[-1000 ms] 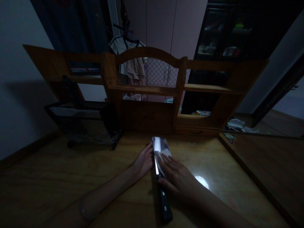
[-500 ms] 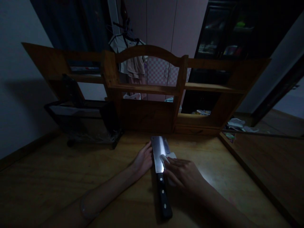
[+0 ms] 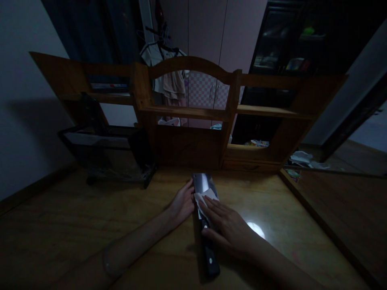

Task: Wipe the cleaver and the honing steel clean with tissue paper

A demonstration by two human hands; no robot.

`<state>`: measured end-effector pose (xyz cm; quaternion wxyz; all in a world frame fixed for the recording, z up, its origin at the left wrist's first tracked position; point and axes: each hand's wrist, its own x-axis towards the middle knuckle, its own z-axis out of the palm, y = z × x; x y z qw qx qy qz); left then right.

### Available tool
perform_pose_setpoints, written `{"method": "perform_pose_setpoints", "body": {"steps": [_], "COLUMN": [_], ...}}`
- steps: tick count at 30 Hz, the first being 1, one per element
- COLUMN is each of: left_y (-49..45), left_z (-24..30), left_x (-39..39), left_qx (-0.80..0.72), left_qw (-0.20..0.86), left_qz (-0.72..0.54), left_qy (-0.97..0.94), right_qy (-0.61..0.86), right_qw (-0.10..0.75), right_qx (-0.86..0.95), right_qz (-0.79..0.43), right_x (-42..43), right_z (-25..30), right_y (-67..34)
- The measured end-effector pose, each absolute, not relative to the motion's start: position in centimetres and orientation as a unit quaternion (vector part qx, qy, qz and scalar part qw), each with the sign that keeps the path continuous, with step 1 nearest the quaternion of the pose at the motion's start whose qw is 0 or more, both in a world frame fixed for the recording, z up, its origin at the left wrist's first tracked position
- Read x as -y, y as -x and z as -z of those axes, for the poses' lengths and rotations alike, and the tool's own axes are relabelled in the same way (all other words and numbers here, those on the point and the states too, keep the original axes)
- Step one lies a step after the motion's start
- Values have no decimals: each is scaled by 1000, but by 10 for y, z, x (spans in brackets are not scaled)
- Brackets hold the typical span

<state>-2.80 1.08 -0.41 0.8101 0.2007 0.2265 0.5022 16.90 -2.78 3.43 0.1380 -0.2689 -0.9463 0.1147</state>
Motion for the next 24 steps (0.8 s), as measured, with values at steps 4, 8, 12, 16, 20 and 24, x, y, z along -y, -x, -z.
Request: {"method": "perform_pose_setpoints", "body": {"steps": [4,8,12,16,20,24], "left_y": [28,28,29,30,30,29], "left_z": [3,3,5,6,3,1], "left_x": [-11,-11,-12,-12,-10,-10], "left_qx": [-245,-250,-257,-265,-258,-259], "left_qw": [806,805,803,805,813,811], "left_qz": [-501,-499,-498,-492,-486,-493], "left_qy": [-199,-201,-202,-200,-193,-178], "right_qy": [240,220,209,203,202,201], "right_qw": [125,122,136,145,151,159], "right_qx": [952,954,954,952,949,948], "right_qz": [-146,-165,-170,-179,-189,-190], "right_x": [29,29,30,29,29,28], "right_z": [-41,-45,-50,-54,-56,-55], "right_y": [-168,-167,-168,-168,-167,-168]}}
